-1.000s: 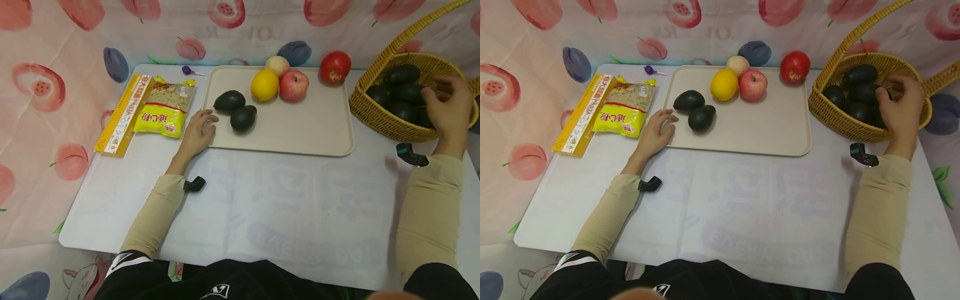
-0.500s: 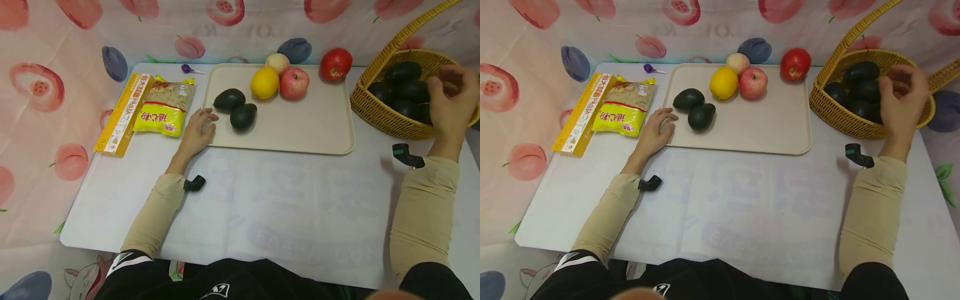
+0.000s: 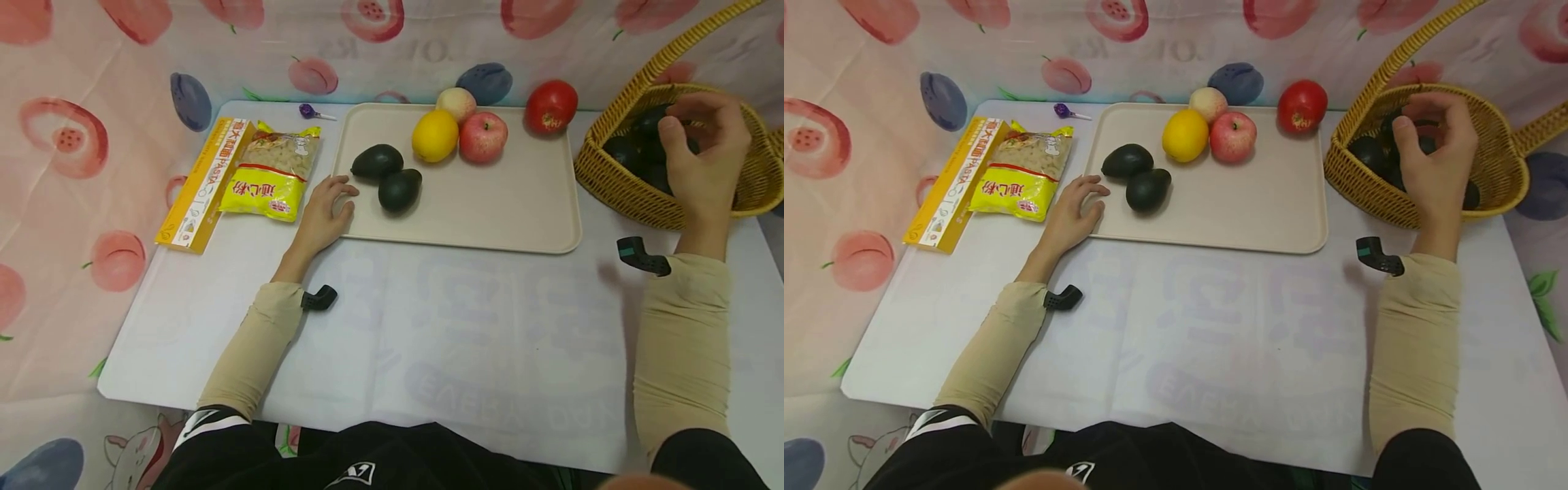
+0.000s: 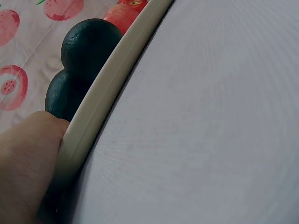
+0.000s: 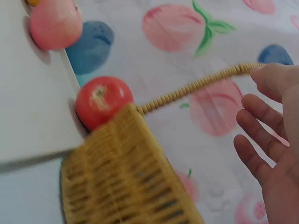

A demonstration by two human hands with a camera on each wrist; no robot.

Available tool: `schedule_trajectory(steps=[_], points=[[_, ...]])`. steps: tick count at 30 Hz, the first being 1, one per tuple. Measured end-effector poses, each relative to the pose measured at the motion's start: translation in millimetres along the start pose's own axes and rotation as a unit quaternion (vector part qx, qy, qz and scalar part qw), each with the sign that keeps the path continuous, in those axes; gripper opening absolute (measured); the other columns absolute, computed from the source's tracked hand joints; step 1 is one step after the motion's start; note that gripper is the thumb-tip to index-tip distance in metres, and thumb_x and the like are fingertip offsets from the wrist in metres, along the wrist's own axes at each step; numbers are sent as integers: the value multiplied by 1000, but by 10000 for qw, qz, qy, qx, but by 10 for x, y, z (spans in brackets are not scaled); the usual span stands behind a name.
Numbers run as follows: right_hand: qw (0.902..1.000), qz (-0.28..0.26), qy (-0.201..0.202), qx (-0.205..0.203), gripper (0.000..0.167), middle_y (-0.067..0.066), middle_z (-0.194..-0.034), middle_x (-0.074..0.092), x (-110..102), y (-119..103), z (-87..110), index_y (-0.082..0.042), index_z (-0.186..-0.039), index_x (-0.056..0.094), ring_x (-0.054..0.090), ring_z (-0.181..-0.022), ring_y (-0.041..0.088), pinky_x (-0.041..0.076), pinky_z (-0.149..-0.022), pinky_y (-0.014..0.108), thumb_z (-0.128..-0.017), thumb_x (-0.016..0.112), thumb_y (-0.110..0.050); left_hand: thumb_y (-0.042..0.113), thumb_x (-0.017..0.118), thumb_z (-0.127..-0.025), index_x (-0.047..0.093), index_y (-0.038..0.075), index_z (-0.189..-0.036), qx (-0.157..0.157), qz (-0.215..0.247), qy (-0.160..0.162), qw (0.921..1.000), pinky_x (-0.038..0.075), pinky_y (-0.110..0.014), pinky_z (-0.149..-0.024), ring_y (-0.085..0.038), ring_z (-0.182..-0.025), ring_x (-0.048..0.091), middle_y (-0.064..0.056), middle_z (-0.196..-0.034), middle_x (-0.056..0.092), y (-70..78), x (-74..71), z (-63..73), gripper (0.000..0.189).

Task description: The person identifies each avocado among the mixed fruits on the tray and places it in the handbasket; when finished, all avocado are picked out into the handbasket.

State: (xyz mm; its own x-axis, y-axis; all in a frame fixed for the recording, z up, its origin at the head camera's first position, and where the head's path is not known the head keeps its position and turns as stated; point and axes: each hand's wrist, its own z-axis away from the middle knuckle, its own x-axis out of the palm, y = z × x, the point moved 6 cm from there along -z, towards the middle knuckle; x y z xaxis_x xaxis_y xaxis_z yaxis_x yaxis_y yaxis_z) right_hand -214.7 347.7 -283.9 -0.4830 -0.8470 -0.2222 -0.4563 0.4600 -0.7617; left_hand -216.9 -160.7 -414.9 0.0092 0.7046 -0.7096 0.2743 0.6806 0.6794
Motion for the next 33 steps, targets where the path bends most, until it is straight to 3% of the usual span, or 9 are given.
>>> schedule_trajectory(steps=[6,14,21,27,33], points=[[9976,-478,-469,-154,29,-4,-96,65,233,-104,42,-2,-108,66,60,-89,10,46,-81,20,-82,67,-14,11,55,-90,63,10,-110,28,-18,7,10000,21,-46,-117,-30,-139,32,-11,-138,49,10,-1,-10,21],[9913,-89,-1265,-342,28,-16,-99,61,527,-460,152,2,-110,62,57,-91,5,45,-83,18,-84,63,-8,12,54,-91,63,10,-110,22,-5,8,10000,21,-46,-117,-30,-139,32,-11,-139,49,20,-3,-6,21],[9805,362,-1842,-590,31,-23,-105,56,774,-589,243,4,-113,61,53,-99,0,44,-86,15,-84,64,-4,13,54,-91,63,10,-110,10,-10,28,10000,22,-46,-117,-30,-139,32,-10,-139,49,-9,2,3,21],[9623,343,-2414,-1209,35,5,-109,63,991,-612,327,4,-116,60,52,-103,1,44,-86,14,-81,66,2,13,54,-91,63,11,-110,17,31,13,10000,21,-45,-117,-29,-139,33,-10,-139,49,-10,6,-2,22],[9525,430,-2842,-1006,38,13,-111,61,1224,-522,415,0,-116,60,52,-106,2,42,-87,15,-79,69,3,13,55,-91,63,11,-110,7,16,2,10000,24,-46,-116,-28,-137,34,-10,-138,49,1,-1,-4,22]])
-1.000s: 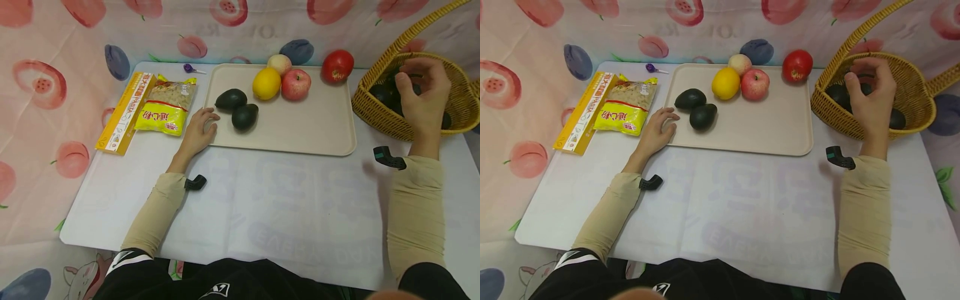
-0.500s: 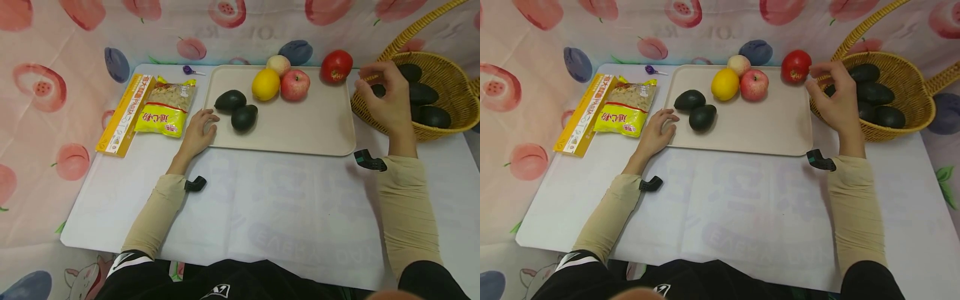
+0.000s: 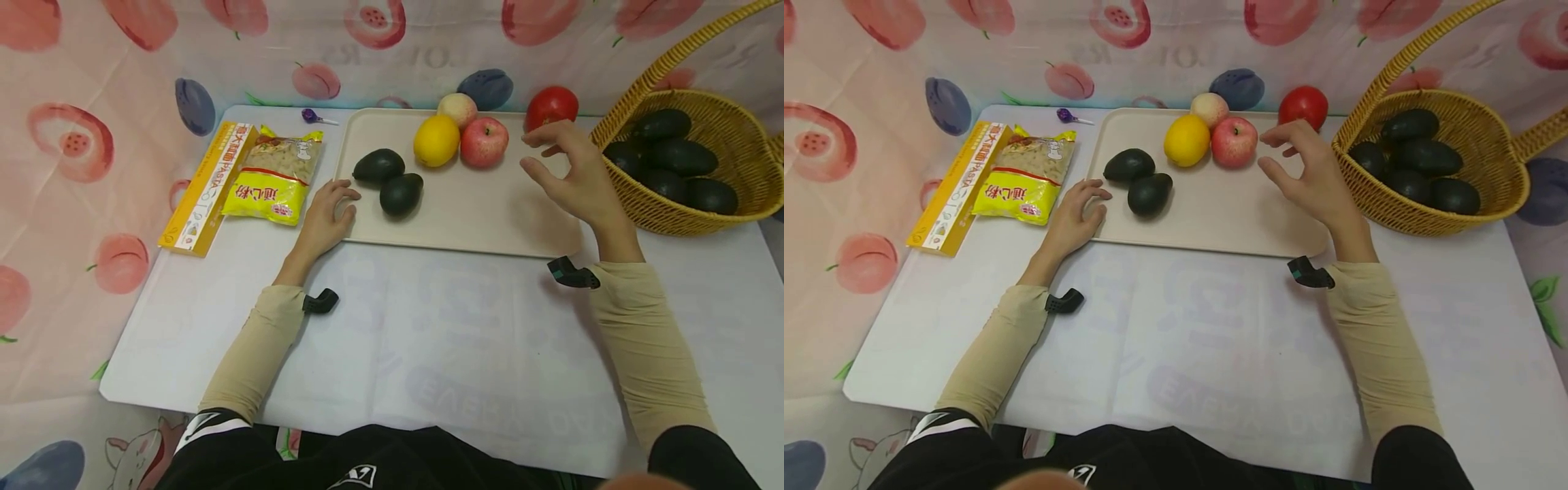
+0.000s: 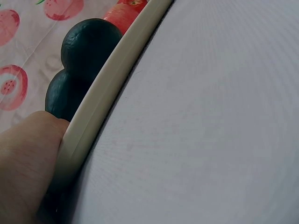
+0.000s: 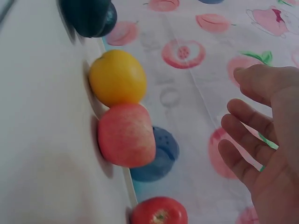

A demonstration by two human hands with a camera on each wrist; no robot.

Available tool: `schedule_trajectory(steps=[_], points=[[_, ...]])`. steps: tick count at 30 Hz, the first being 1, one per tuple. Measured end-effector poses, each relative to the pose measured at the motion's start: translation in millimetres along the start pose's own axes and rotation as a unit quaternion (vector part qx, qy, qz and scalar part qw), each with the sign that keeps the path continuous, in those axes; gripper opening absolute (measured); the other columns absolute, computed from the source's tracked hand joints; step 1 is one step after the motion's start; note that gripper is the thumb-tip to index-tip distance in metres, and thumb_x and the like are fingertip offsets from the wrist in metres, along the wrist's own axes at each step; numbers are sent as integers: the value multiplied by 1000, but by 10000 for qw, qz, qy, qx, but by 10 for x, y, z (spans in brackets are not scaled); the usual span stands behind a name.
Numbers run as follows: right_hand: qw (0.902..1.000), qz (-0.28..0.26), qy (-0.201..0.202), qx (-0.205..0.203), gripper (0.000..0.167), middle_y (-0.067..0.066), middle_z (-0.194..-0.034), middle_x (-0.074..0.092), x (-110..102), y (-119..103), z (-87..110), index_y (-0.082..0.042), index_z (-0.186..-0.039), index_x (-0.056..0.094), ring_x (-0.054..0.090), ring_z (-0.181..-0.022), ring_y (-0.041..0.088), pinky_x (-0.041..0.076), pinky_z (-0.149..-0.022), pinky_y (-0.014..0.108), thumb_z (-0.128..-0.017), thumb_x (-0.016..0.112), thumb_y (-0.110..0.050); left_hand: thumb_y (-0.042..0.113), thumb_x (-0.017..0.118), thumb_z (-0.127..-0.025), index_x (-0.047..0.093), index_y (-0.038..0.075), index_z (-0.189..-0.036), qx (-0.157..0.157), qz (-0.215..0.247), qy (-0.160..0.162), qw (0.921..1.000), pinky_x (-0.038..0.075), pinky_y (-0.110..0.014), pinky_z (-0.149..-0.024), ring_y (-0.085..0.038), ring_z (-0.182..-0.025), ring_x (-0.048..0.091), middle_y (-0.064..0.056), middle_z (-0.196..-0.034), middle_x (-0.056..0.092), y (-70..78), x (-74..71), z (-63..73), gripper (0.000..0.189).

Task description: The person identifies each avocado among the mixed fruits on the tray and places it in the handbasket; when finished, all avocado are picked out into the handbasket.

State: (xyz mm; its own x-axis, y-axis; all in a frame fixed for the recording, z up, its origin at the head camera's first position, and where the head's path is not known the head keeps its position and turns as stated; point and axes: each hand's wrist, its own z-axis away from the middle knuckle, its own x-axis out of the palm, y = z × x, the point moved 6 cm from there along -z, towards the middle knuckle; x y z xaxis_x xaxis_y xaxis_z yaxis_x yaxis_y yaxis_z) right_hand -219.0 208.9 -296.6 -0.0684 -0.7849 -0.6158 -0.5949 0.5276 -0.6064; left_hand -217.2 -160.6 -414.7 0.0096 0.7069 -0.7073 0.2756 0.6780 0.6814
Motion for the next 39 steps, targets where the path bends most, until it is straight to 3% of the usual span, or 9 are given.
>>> schedule_trajectory(steps=[10,16,24,31,36,39], points=[[9973,-71,-696,-212,40,9,-112,60,347,-65,-46,-2,-117,59,49,-105,10,41,-88,13,-79,72,-1,13,55,-91,63,10,-110,29,77,5,10000,21,-46,-117,-29,-139,32,-10,-139,49,15,-1,-3,22],[9928,56,-1133,-392,38,7,-116,58,592,-105,-86,-5,-118,58,50,-104,18,41,-90,27,-82,71,-10,13,55,-91,63,11,-111,-24,47,-13,10000,20,-46,-118,-29,-140,30,-9,-139,48,3,10,-6,22],[9850,-318,-1674,-288,40,4,-121,55,874,-172,-111,-9,-119,57,47,-112,22,42,-89,38,-83,72,-17,14,55,-91,62,11,-111,-41,38,-69,10000,20,-45,-118,-28,-141,29,-8,-140,48,4,15,-6,22],[9769,-472,-2084,-31,48,1,-126,49,1149,-229,-144,-15,-123,54,45,-117,22,39,-102,40,-82,72,-31,13,55,-91,62,11,-111,-16,-10,-23,10000,21,-45,-118,-29,-140,30,-9,-139,48,2,1,-5,22],[9731,-328,-2270,-233,56,5,-130,48,1379,-280,-168,-12,-128,52,43,-122,20,34,-109,41,-80,74,-32,13,55,-91,63,11,-111,-65,-9,-38,10000,21,-46,-118,-29,-141,30,-9,-140,48,-4,3,6,22],[9705,-149,-2386,-323,61,5,-133,44,1501,-301,-161,-18,-133,49,39,-126,20,33,-111,40,-79,75,-33,13,54,-91,62,12,-111,-95,-9,-38,9999,21,-45,-118,-28,-141,30,-8,-140,48,-3,2,12,22]])
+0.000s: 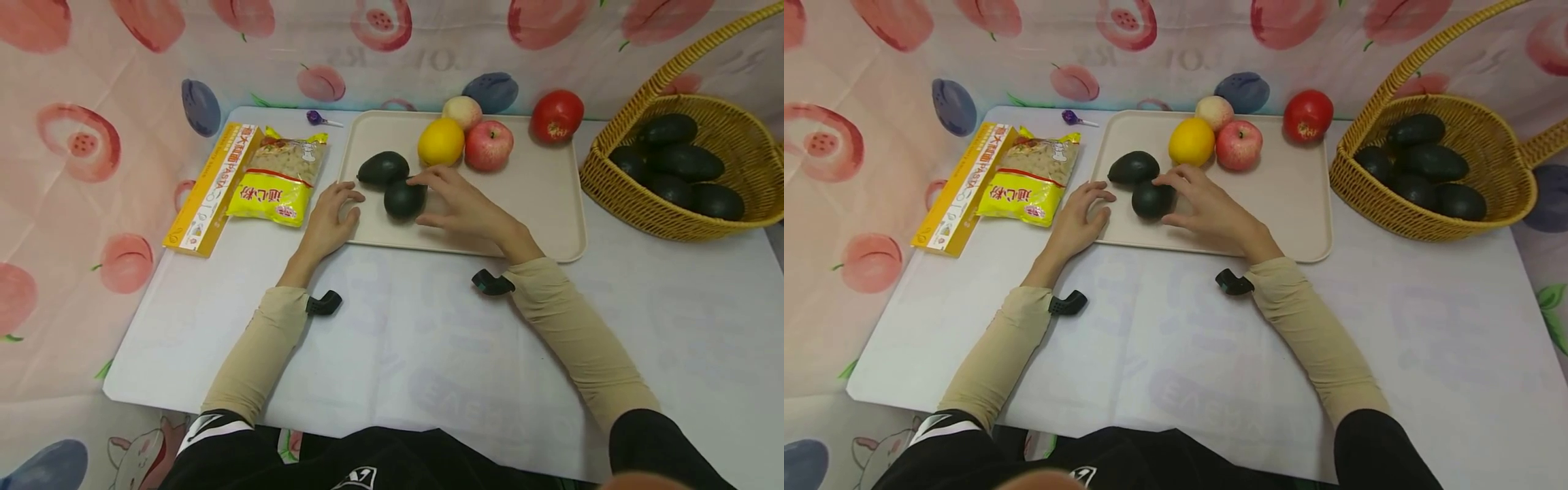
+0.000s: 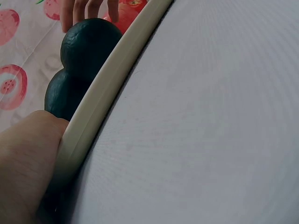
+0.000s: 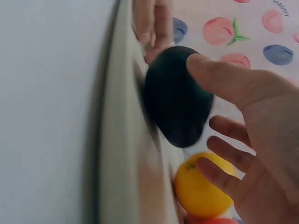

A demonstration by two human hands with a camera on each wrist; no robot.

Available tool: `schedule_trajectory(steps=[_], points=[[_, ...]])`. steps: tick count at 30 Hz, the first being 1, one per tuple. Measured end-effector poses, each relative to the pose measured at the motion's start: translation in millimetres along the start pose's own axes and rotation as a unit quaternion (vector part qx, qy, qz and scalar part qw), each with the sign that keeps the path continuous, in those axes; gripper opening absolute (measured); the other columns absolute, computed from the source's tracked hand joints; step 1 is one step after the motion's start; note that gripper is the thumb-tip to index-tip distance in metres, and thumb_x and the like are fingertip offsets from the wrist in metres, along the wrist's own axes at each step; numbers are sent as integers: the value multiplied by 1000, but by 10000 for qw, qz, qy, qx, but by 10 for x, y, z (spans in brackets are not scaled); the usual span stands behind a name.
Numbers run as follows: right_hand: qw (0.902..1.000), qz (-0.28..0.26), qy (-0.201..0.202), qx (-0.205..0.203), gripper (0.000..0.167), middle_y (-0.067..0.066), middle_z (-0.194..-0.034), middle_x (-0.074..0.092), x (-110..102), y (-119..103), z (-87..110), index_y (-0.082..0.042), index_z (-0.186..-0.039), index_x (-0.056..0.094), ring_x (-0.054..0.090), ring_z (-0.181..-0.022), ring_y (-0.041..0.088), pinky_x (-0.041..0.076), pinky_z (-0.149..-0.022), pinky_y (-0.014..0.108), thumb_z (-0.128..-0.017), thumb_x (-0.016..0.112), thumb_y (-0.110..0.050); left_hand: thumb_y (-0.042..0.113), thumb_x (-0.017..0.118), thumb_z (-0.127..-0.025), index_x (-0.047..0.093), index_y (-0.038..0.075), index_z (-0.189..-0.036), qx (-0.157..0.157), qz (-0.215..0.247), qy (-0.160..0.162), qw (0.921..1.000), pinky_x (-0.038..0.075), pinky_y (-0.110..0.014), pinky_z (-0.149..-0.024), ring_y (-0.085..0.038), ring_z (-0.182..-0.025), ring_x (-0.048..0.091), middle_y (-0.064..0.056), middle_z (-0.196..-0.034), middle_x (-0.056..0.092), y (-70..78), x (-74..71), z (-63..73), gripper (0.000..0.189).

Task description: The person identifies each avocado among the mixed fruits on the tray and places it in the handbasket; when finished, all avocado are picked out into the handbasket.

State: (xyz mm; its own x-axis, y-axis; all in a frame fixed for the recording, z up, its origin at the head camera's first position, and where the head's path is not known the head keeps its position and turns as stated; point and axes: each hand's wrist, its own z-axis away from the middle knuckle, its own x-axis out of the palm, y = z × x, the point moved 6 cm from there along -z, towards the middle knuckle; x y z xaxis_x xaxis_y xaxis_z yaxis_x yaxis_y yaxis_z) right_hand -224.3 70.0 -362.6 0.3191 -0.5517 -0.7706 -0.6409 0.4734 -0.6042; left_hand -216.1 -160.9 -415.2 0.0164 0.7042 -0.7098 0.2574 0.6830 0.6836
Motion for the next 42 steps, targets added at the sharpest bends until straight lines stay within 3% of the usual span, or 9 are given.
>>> schedule_trajectory(steps=[4,7,11,17,24,33,38,42], points=[[9997,251,-62,13,66,4,-140,37,103,-24,-34,-24,-136,46,31,-133,20,31,-112,39,-78,76,-32,13,54,-91,62,11,-111,16,26,-8,10000,21,-45,-118,-28,-141,30,-8,-140,48,1,4,0,22],[9995,299,35,-45,62,3,-144,34,129,-62,-55,-21,-131,47,28,-136,18,29,-114,38,-77,77,-29,14,54,-91,62,11,-111,32,38,-12,10000,20,-45,-118,-28,-141,30,-9,-140,48,-2,5,-3,22],[9996,250,123,-62,59,0,-142,37,149,-103,-72,-19,-125,48,31,-135,16,27,-115,38,-75,79,-29,14,54,-91,62,12,-111,7,15,-10,10000,20,-46,-118,-28,-141,30,-8,-140,48,-11,5,-4,21],[9987,472,142,149,76,4,-135,37,189,-66,-56,-26,-137,41,35,-126,21,32,-107,43,-73,79,-38,14,54,-91,62,12,-110,-19,-33,-26,10000,21,-46,-118,-28,-141,29,-8,-141,47,-14,2,-9,21],[9974,666,257,127,75,5,-134,39,190,-38,-49,-25,-134,44,37,-125,24,31,-106,45,-71,79,-44,13,55,-91,62,12,-110,11,-11,-18,10000,20,-46,-118,-29,-140,30,-8,-140,48,-1,-2,-15,21],[9999,-116,-73,81,69,-7,-130,48,136,2,3,-22,-128,47,41,-122,13,30,-110,40,-71,78,-45,14,54,-91,62,11,-111,54,38,-20,10000,20,-46,-118,-29,-140,30,-9,-140,48,-4,11,-5,22],[9992,-380,-107,-91,69,-3,-132,45,30,-13,25,-17,-131,47,39,-124,14,32,-112,39,-73,78,-40,12,55,-91,62,10,-110,93,31,16,10000,21,-45,-118,-29,-140,31,-9,-139,49,5,2,1,21],[9996,-259,56,-87,64,1,-130,44,-103,-23,61,-17,-129,49,39,-122,15,34,-109,40,-74,78,-35,12,55,-90,62,11,-110,90,-19,25,10000,21,-46,-117,-29,-139,32,-9,-139,49,0,2,-2,21]])
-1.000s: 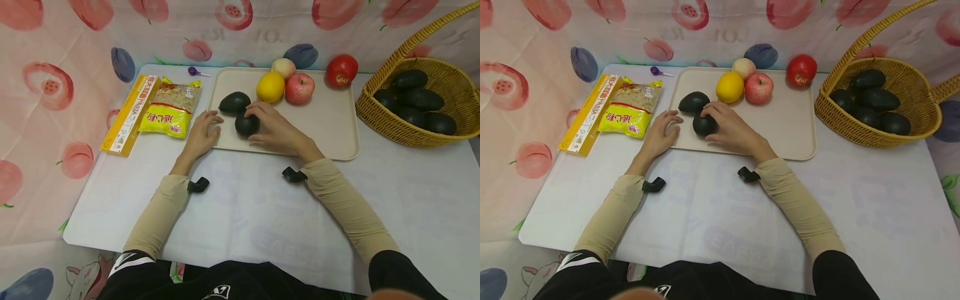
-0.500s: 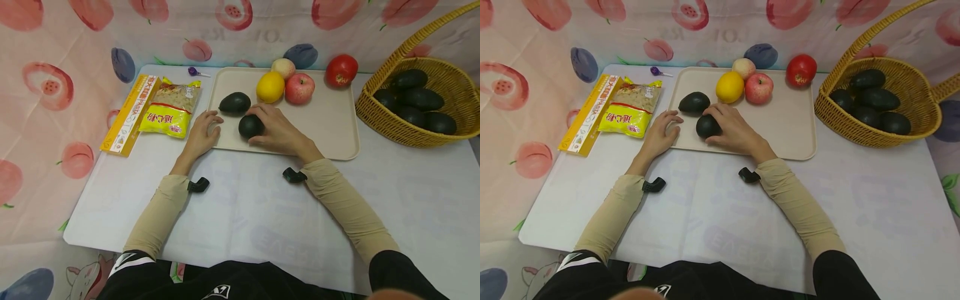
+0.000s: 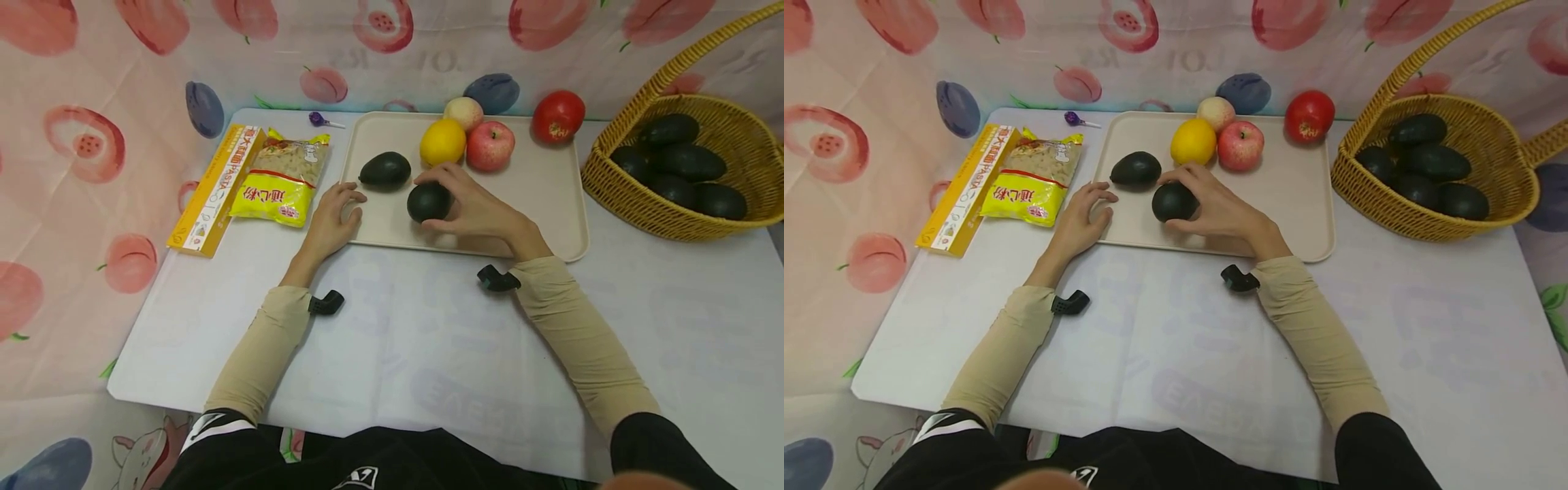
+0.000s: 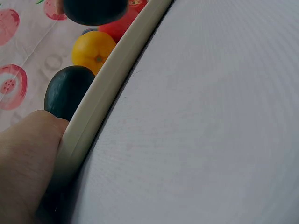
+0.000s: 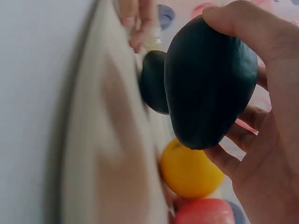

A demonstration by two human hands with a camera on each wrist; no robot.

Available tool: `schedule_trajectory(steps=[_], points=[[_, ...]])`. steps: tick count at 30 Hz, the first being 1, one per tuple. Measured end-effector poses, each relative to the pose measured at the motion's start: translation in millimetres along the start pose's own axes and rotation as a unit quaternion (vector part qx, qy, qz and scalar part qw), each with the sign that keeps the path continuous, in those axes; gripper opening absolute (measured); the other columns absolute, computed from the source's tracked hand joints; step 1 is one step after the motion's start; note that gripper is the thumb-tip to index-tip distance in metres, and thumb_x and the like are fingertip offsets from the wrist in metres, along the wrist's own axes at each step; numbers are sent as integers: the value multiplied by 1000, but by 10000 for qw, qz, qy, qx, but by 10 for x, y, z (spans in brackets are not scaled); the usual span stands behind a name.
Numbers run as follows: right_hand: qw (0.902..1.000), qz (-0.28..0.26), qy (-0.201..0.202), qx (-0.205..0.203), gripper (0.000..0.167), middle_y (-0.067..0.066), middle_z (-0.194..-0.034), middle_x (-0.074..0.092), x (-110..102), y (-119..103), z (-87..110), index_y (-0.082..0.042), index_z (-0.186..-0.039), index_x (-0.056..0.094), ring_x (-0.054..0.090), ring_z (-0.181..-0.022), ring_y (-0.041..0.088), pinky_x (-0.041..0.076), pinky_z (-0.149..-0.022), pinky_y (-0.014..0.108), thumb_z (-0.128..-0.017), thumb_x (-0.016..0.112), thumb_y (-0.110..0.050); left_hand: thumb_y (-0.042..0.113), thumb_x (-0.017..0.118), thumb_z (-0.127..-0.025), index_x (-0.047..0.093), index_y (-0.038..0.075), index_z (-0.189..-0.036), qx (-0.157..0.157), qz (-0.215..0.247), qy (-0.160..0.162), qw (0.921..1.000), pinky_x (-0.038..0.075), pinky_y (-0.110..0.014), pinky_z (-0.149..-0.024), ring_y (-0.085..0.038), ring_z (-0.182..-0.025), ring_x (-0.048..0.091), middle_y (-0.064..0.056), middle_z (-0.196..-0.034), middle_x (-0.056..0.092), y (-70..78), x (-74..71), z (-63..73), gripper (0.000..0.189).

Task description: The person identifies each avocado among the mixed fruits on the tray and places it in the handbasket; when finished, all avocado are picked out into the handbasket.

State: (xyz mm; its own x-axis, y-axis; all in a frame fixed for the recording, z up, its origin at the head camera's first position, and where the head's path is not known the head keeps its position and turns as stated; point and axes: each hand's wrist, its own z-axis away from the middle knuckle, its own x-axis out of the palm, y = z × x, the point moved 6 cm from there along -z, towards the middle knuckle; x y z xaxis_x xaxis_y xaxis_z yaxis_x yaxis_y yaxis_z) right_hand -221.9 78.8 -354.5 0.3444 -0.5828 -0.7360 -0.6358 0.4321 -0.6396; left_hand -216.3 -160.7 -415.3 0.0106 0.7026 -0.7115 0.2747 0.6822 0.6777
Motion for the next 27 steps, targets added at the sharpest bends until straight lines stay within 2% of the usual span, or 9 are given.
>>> schedule_trajectory(steps=[7,11,17,22,24,27], points=[[9989,-73,453,23,59,2,-123,42,-281,-13,85,-20,-126,54,35,-119,14,36,-102,40,-73,79,-30,13,55,-91,62,11,-111,-10,11,-16,10000,21,-46,-117,-29,-140,31,-9,-139,48,-14,6,-4,21],[9979,-162,590,209,58,-1,-120,42,-411,16,129,-21,-123,55,36,-115,11,35,-101,40,-71,81,-27,13,54,-91,62,12,-111,-19,35,-22,10000,21,-47,-117,-29,-140,31,-9,-139,48,-13,5,-2,21],[9952,-311,728,571,62,1,-122,51,-607,-66,207,-13,-125,53,44,-113,14,37,-104,42,-71,82,-19,13,54,-91,62,11,-111,0,73,-28,10000,21,-48,-117,-30,-140,31,-9,-139,48,-9,8,0,22],[9912,-360,963,838,64,5,-124,56,-776,-132,304,-7,-128,50,50,-108,15,40,-98,27,-72,81,-13,13,54,-90,62,11,-111,6,31,-21,10000,22,-47,-117,-30,-139,32,-9,-139,48,-8,12,1,22],[9897,-335,1068,890,66,6,-125,55,-826,-76,338,-9,-129,50,50,-107,14,40,-94,20,-72,81,-13,13,55,-90,62,11,-111,7,26,-16,10000,22,-47,-117,-30,-139,31,-9,-139,48,-10,12,0,22],[9874,-441,1168,977,71,3,-128,53,-894,45,380,-16,-132,48,51,-109,14,41,-94,17,-70,83,-13,14,54,-91,62,11,-110,8,25,-14,10000,21,-47,-117,-30,-139,31,-10,-140,48,-12,10,-6,21]])
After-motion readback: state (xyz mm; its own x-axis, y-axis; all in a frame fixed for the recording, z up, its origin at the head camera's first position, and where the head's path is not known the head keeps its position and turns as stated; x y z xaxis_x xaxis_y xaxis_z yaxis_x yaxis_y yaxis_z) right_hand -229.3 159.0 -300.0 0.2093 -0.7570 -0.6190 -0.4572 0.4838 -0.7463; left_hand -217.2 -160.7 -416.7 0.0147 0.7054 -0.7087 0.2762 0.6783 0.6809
